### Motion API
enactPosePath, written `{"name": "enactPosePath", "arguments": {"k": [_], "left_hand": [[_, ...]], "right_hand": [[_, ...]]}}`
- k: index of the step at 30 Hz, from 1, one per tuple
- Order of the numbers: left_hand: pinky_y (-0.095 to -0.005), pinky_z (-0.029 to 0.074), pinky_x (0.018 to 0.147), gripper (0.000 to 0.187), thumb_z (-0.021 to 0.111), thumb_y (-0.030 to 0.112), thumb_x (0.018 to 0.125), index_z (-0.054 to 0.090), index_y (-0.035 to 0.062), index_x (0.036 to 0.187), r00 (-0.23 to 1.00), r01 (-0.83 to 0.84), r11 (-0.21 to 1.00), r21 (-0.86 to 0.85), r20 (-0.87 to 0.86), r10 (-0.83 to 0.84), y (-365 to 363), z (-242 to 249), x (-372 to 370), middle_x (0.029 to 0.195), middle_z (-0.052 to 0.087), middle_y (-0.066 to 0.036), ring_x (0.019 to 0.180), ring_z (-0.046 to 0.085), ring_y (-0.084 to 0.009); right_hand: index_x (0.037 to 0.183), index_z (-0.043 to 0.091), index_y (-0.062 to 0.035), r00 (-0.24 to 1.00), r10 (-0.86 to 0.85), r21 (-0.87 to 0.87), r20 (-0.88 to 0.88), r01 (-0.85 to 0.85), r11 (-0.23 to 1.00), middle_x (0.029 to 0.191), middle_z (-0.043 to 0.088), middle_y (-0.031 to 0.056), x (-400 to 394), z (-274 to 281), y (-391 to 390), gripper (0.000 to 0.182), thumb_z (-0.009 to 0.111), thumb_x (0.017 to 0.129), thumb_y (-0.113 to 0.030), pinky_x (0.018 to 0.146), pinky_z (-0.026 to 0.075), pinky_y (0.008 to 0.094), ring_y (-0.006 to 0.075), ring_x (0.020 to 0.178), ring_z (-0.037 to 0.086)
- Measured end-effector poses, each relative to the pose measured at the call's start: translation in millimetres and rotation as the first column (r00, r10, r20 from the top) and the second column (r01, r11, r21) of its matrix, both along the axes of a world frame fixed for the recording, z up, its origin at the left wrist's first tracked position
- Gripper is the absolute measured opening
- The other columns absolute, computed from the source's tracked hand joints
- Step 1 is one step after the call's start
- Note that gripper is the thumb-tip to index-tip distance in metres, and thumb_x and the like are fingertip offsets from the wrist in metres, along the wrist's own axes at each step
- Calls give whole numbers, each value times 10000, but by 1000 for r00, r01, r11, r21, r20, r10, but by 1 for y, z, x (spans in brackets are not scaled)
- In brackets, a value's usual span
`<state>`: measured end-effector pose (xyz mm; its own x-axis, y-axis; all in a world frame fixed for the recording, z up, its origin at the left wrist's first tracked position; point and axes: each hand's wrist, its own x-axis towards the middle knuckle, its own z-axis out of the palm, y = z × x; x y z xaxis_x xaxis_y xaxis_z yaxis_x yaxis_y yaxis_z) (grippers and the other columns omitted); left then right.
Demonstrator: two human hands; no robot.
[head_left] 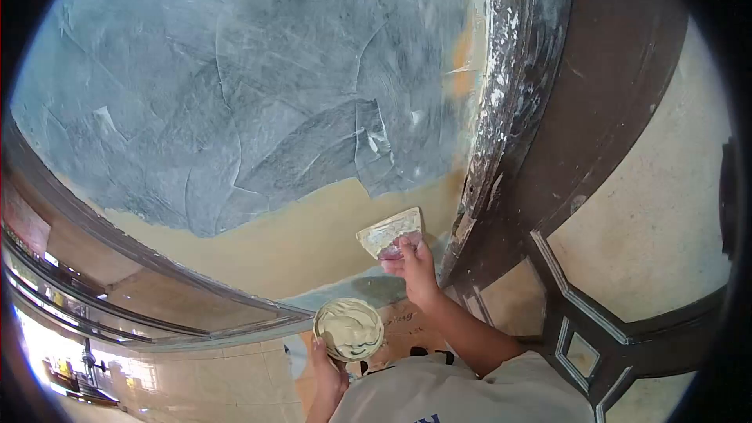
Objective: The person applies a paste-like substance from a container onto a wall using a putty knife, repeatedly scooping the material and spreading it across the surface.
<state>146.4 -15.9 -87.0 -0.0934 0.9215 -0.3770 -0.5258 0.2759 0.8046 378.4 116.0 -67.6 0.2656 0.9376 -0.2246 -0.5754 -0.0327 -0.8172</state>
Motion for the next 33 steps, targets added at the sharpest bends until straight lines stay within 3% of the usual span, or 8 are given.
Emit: {"name": "enactPosePath", "arguments": {"k": [6,11,15,19,23,26,30,33], "left_hand": [[-418,491,1023,468,408,354,1035,404,99,1427,1000,11,1000,-5,-11,-11,0,-3,3,1400,514,-96,1272,534,-255],[-412,474,1046,460,378,340,1056,368,96,1446,999,39,999,30,12,-39,-1,-3,3,1415,487,-94,1290,514,-240],[-445,458,1058,494,394,362,1038,380,87,1448,1000,4,999,-35,-23,-5,-3,-8,0,1419,500,-108,1302,509,-270],[-445,457,1057,491,388,352,1038,387,71,1440,1000,-10,1000,-4,-22,10,-5,0,5,1413,505,-114,1302,508,-268],[-435,487,1016,484,388,352,1036,392,79,1436,1000,15,1000,25,2,-15,-8,-12,-7,1402,513,-104,1282,525,-261],[-417,526,962,483,392,361,1031,399,83,1426,1000,2,1000,1,-13,-2,-3,-11,-13,1390,521,-99,1239,563,-257],[-409,551,929,493,402,370,1024,393,76,1419,996,47,998,-32,-76,-50,0,-4,-25,1374,527,-106,1197,596,-259],[-434,525,976,479,383,350,1033,382,79,1428,997,74,996,56,-39,-72,6,-8,-27,1372,526,-116,1229,571,-270]], "right_hand": [[1097,513,-83,1000,0,135,13,-2,991,967,622,44,9,47,15,178,503,1044,-252,620,576,302,173,794,696],[1107,503,-56,998,-50,65,-41,52,997,1019,633,66,-3,-10,6,210,531,1033,-250,623,579,285,171,801,696],[1102,510,-110,998,-32,152,-47,38,988,975,645,42,-14,12,-4,177,550,1027,-266,642,569,283,164,784,696],[1075,504,-91,1000,19,181,-18,-16,983,959,618,32,-14,47,13,198,562,1021,-272,657,570,281,167,786,697],[1068,503,-90,997,-71,62,-19,72,995,953,633,48,-19,-7,9,178,544,1028,-259,627,572,279,159,731,682],[1126,486,-35,996,-50,43,-78,54,998,994,604,71,-16,1,-6,219,567,1013,-205,621,594,295,168,736,680],[1112,489,-32,996,-83,215,-17,85,973,985,607,78,-8,42,11,230,559,1017,-230,575,582,294,175,710,685],[1123,484,-40,997,-66,153,-32,70,986,1018,613,84,-4,29,18,243,564,1014,-242,583,582,300,179,692,682]]}}
